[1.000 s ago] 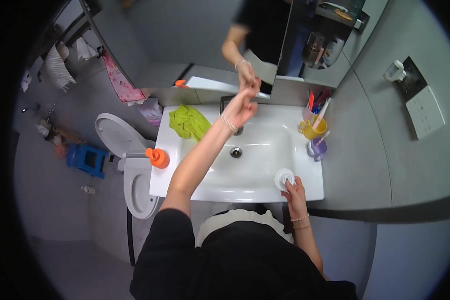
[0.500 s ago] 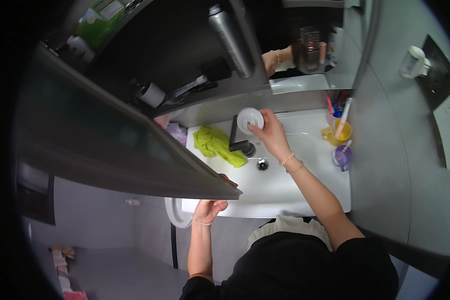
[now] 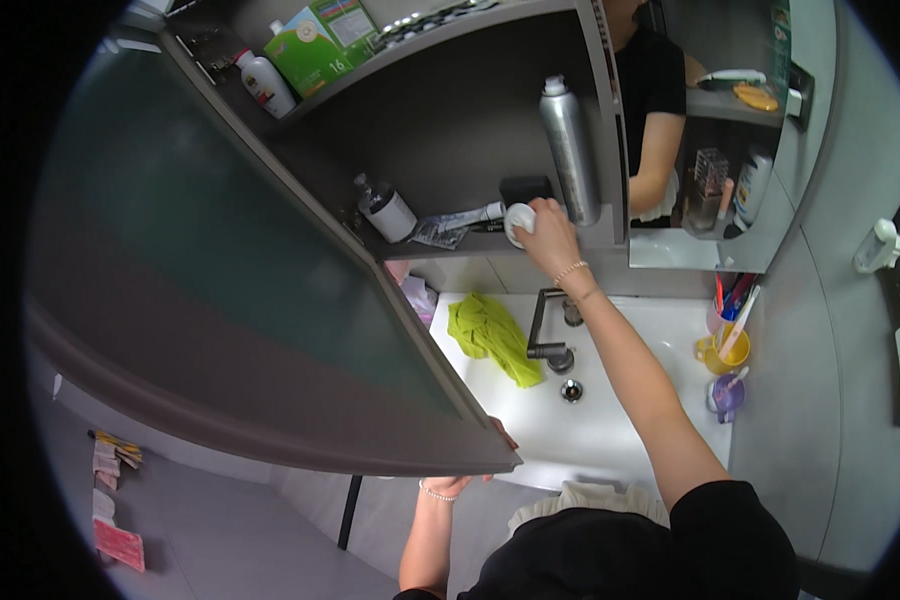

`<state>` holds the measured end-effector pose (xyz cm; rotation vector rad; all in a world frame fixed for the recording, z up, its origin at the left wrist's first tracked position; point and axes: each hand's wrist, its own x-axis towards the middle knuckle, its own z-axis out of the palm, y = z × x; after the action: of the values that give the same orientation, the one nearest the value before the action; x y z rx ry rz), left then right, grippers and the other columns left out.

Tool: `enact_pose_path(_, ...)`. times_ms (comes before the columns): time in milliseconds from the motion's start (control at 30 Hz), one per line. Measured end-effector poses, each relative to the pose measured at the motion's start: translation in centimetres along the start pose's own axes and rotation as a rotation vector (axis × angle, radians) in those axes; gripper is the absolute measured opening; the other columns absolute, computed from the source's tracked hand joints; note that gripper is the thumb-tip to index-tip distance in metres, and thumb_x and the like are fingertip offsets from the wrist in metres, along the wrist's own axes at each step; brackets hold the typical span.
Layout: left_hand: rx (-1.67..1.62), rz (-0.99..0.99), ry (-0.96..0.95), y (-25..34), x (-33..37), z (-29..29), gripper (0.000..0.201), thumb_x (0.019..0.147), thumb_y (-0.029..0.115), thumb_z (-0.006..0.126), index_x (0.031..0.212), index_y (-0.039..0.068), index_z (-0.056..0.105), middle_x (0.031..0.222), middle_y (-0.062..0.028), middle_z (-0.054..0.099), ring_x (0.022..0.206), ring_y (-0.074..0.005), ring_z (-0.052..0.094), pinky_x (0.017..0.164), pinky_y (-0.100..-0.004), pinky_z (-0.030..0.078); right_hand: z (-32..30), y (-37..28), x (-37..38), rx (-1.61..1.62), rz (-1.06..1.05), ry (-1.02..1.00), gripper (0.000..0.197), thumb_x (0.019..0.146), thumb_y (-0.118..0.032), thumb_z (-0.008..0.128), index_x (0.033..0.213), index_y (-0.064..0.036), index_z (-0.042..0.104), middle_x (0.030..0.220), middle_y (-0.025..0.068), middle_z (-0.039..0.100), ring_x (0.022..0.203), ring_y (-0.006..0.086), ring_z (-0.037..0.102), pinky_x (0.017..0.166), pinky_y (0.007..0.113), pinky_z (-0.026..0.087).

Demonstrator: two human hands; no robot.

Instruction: The person cleans a bathroom sink and surrounding area by wiping the countertop, faucet, and toiletries with a green cloth, handling a tube of toothpaste, a toothbrush, and cups.

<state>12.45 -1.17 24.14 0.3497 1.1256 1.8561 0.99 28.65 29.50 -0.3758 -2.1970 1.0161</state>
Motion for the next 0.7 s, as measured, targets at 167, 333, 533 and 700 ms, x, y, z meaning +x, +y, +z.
enact_pose_path(167, 0.047, 0.051, -0.068, 0.2, 0.1, 0.7, 0.037, 0.078, 0.024, 0.056, 0.097, -0.008, 0.051, 0.087, -0.021, 0.057, 0.065, -0.0169, 0.056, 0.043, -0.0209, 0.042, -0.9, 1.1, -0.4, -0.045, 0.008, 0.096, 0.039, 0.069, -0.012, 0.063, 0.102, -0.0025, 0.044, 0.097, 0.0216, 0.054, 0.088, 0.0388, 0.053, 0.074, 0.043, 0.044)
enact_pose_path(333, 0.125, 0.022, -0.082, 0.7, 0.6, 1.8, 0.032, 0.078, 0.023, 0.056, 0.091, -0.006, 0.054, 0.088, -0.0188, 0.057, 0.061, -0.0144, 0.053, 0.043, -0.021, 0.039, -1.3, 1.6, -1.5, -0.248, -0.054, 0.142, 0.026, 0.074, -0.013, 0.058, 0.091, -0.0003, 0.044, 0.084, 0.019, 0.051, 0.075, 0.0366, 0.057, 0.062, 0.043, 0.048)
enact_pose_path(533, 0.071, 0.02, -0.117, 0.1, -0.2, 0.7, 0.03, 0.08, 0.016, 0.052, 0.101, -0.005, 0.049, 0.091, -0.019, 0.057, 0.054, -0.0104, 0.049, 0.042, -0.0182, 0.037, -1.4, 0.4, -2.7, -0.347, -0.16, 0.173, 0.048, 0.06, -0.016, 0.073, 0.096, -0.0046, 0.043, 0.089, 0.0122, 0.044, 0.081, 0.0286, 0.054, 0.059, 0.038, 0.048)
enact_pose_path(700, 0.028, -0.014, -0.105, 0.0, 0.0, 0.3, 0.028, 0.08, 0.012, 0.052, 0.103, -0.004, 0.047, 0.093, -0.0195, 0.056, 0.049, -0.0092, 0.046, 0.043, -0.0173, 0.036, -1.4, 0.6, -2.5, -0.4, -0.104, 0.169, 0.046, 0.06, -0.013, 0.072, 0.095, -0.006, 0.042, 0.093, 0.0112, 0.042, 0.08, 0.0276, 0.054, 0.057, 0.038, 0.049)
